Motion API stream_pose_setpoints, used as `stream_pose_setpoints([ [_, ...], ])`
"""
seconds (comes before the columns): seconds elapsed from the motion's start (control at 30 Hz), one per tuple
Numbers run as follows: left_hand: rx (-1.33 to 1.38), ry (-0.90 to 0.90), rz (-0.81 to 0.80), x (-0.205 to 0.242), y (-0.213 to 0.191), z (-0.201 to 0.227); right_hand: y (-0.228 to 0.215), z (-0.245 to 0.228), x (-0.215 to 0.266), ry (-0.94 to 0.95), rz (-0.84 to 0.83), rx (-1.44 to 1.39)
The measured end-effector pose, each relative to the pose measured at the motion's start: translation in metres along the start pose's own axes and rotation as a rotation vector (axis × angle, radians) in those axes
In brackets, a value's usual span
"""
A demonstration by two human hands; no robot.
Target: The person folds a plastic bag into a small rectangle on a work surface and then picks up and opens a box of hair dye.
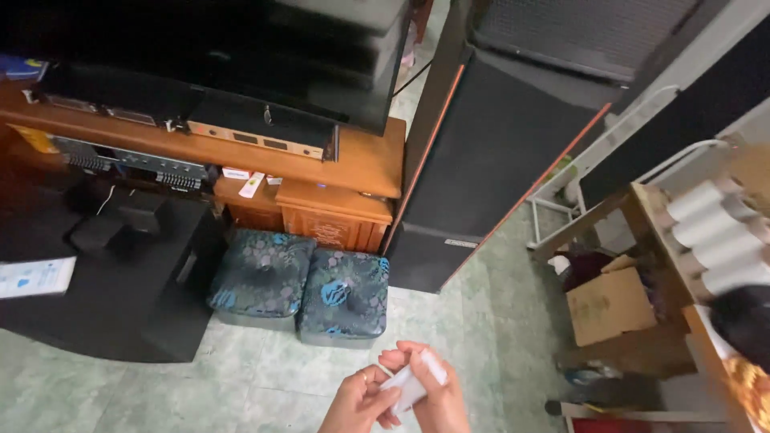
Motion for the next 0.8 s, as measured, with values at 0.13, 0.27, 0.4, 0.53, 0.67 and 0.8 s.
stream_pose_setpoints([
  [0.13, 0.014, -0.102, 0.019, -0.069, 0.005, 0.046, 0.042, -0.035, -0.083, -0.076, -0.197, 0.04],
  [0.27, -0.089, -0.037, 0.12, -0.153, -0.015, 0.055, 0.085, -0.06, -0.159, -0.163, -0.183, 0.031],
  [0.4, -0.423, -0.053, 0.127, -0.215, -0.048, 0.102, 0.107, -0.076, -0.23, -0.162, -0.058, 0.134],
  [0.53, -0.494, -0.036, 0.122, -0.311, -0.089, 0.098, 0.107, -0.061, -0.307, -0.072, 0.062, 0.217],
  [0.67, -0.679, 0.009, 0.074, -0.395, -0.123, 0.082, 0.103, -0.029, -0.36, -0.009, 0.133, 0.238],
  [0.8, -0.776, 0.033, 0.048, -0.478, -0.15, 0.044, 0.106, 0.002, -0.41, -0.031, 0.168, 0.294],
])
Point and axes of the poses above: each hand's wrist, its own x-axis away from the middle knuckle, its own y-axis out of the palm, z = x × y, the point moved 4 cm from there along -x, towards the middle knuckle, and after that the axes turned 11 degrees about z, right-handed, at the moved point
